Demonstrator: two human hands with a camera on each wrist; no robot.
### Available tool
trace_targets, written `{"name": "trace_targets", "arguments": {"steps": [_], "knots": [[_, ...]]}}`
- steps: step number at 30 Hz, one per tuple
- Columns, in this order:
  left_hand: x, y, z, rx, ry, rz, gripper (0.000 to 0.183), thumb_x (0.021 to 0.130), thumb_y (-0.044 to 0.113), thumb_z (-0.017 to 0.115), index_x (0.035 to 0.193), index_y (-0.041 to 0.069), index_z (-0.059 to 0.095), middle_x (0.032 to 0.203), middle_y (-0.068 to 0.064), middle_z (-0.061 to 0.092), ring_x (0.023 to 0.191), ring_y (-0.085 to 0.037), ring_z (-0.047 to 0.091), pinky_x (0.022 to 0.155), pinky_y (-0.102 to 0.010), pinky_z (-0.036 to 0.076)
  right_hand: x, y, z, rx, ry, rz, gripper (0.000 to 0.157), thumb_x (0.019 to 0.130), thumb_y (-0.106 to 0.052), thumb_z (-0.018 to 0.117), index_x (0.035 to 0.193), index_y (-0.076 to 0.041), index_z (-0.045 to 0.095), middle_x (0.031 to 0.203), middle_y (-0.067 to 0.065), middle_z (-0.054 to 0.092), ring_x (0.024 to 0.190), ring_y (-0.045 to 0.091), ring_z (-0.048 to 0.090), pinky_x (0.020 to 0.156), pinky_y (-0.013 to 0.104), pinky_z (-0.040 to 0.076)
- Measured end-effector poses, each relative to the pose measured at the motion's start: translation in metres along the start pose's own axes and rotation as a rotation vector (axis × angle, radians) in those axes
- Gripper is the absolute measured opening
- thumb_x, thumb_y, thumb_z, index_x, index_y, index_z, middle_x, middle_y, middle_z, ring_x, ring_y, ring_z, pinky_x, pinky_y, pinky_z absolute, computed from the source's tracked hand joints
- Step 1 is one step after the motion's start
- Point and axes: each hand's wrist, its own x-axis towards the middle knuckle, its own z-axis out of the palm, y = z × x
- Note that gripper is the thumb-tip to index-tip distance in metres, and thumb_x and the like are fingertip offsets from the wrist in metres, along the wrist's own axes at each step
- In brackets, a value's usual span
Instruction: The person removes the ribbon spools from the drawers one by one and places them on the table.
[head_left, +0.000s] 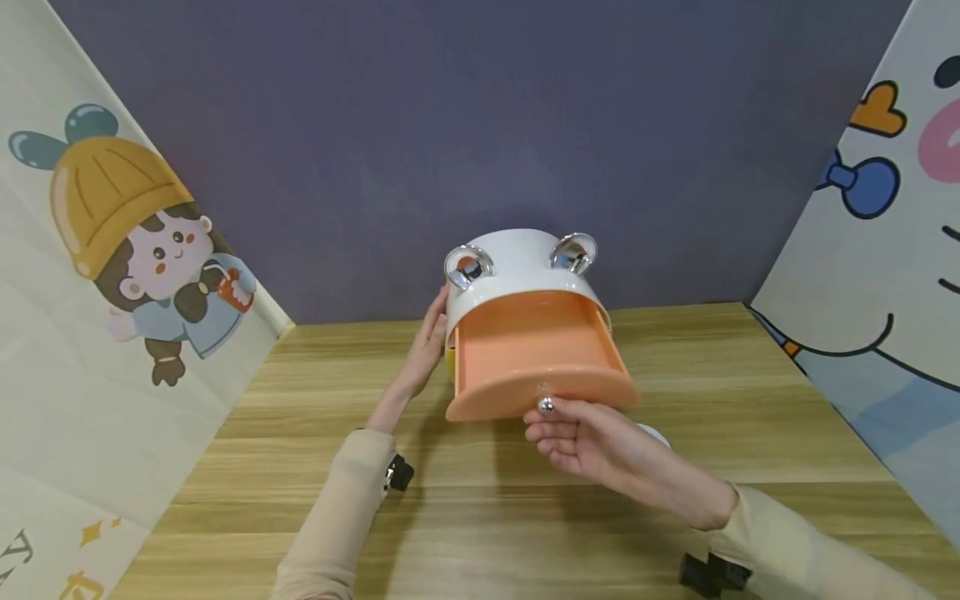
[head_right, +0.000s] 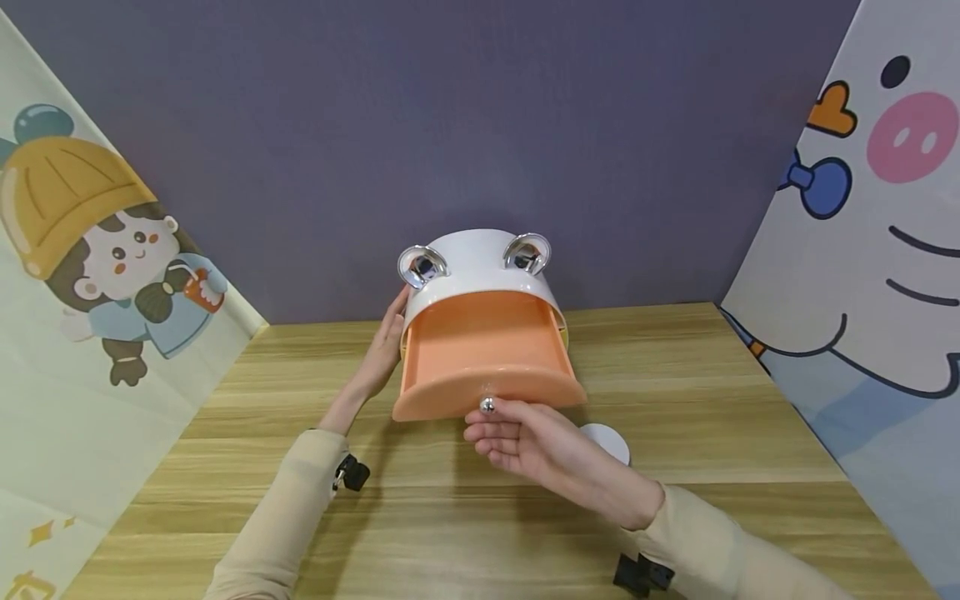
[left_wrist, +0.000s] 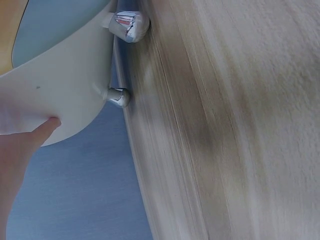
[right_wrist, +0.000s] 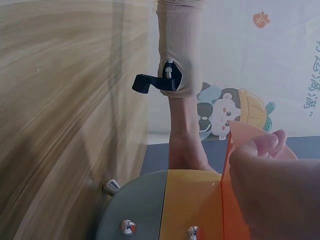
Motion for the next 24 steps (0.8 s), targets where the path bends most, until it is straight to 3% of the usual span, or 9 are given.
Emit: {"name": "trace_targets", "arguments": {"steps": [6,14,24], "knots": [[0.0,-0.001,0.0,0.027,0.001,0.001,0.061,0.105,0.054,0.029,0.16,0.033,0.012,0.17,-0.004,-0.003,0.155,-0.037,0.006,0.116,-0.066,0.029,0.005,-0.002,0.0,0.0,0.025,-0.015,0.027,0.107,-0.022,0.042,0.109,-0.009,0.066,0.1,-0.001,0.074,0.092,0.008,0.068,0.087,0.02,0.057],[-0.002,0.004,0.002,-0.006,-0.006,-0.01,0.053,0.11,0.034,0.026,0.16,0.029,0.012,0.17,-0.002,-0.006,0.156,-0.031,0.003,0.12,-0.061,0.026,0.012,-0.004,-0.005,0.001,0.012,-0.062,0.031,0.108,-0.022,0.039,0.109,-0.01,0.066,0.101,-0.001,0.074,0.093,0.008,0.068,0.087,0.019,0.056],[-0.001,0.003,0.002,-0.012,0.0,-0.02,0.053,0.11,0.018,0.021,0.161,0.022,0.01,0.17,-0.005,-0.006,0.156,-0.033,0.004,0.121,-0.06,0.026,0.023,-0.011,-0.009,-0.013,0.073,-0.072,0.033,0.108,-0.027,0.039,0.106,-0.011,0.068,0.097,-0.002,0.074,0.09,0.007,0.068,0.083,0.018,0.056]]}}
